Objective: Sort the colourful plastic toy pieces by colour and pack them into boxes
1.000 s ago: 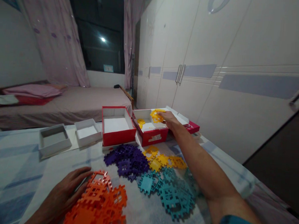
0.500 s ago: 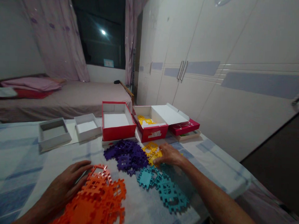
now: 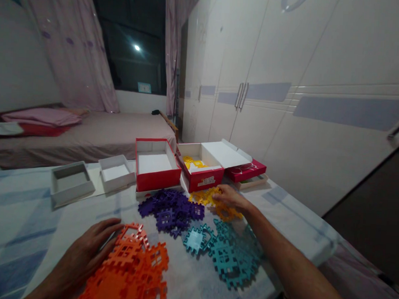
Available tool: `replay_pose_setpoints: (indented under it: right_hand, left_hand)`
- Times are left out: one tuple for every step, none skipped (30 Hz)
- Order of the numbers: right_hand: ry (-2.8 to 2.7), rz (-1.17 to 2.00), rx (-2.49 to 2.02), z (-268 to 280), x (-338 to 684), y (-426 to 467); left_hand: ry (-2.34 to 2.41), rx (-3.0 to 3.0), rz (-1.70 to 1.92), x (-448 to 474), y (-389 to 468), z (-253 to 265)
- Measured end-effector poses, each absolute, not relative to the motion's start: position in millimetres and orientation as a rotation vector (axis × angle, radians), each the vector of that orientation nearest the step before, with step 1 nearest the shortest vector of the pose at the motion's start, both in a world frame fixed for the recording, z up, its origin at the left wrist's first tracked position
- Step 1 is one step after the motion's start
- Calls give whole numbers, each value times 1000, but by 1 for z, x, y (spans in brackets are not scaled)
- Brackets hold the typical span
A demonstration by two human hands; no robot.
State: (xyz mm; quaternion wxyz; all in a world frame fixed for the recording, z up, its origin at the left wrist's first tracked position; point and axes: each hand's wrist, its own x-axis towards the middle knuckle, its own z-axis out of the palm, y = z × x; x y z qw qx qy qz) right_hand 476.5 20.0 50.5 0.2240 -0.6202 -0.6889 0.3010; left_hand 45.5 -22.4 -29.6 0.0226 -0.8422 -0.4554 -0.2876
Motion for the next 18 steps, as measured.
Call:
replay_pose_setpoints:
  right_hand:
    - [-1862,888,-1646,53,476,23]
    - [-1831,934,-1612,54,474,26]
    - [-1815,956,-1617,54,470,29]
    - [-1807,955,-1648,53,465,32]
    - [-1804,934,-1691,51,459,35]
    - [-1802,896,-1735,48,453,38]
    - [-1797,851,-1769,45,447,41]
    - [-1792,810,-1789,42,442,43]
    - [-1787,776,-1795,39,439,46]
    - [-1784,745,-1800,36,436,48]
    - [-1784,718,-1803,34,434,49]
    - [-1785,694,-1805,33,433,51]
    - [-1788,673,-1809,33,433,52]
    - [-1791,655,-1812,32,433,52]
    - [-1795,640,-1812,32,433,52]
    - [-1797,627,-1809,32,432,51]
    - [-1800,616,-1804,33,432,50]
    - [-1803,604,-1798,33,432,48]
  left_hand:
    - [-1411,-2613,-885,45,-22,-30]
    - [-1411,-2615,-880,45,-22,-30]
    - [-1415,-2612,-876,45,-22,-30]
    - [-1415,-2607,-875,45,-22,-30]
    - [-1411,-2604,-873,45,-22,-30]
    - [-1403,-2602,-871,45,-23,-29]
    - [-1395,-2600,-871,46,-23,-28]
    - [-1387,-2598,-874,46,-23,-27]
    - [-1382,-2598,-877,47,-24,-25]
    - [-1385,-2595,-882,48,-24,-24]
    - [-1391,-2592,-886,48,-25,-24]
    - [-1394,-2590,-889,49,-25,-23]
    - [-1395,-2591,-888,49,-25,-23]
    - [-1392,-2593,-884,49,-25,-24]
    - [-1387,-2596,-879,49,-25,-24]
    - [-1382,-2598,-874,49,-25,-24]
    - [-1378,-2598,-873,48,-25,-25]
    - [-1374,-2596,-876,48,-25,-25]
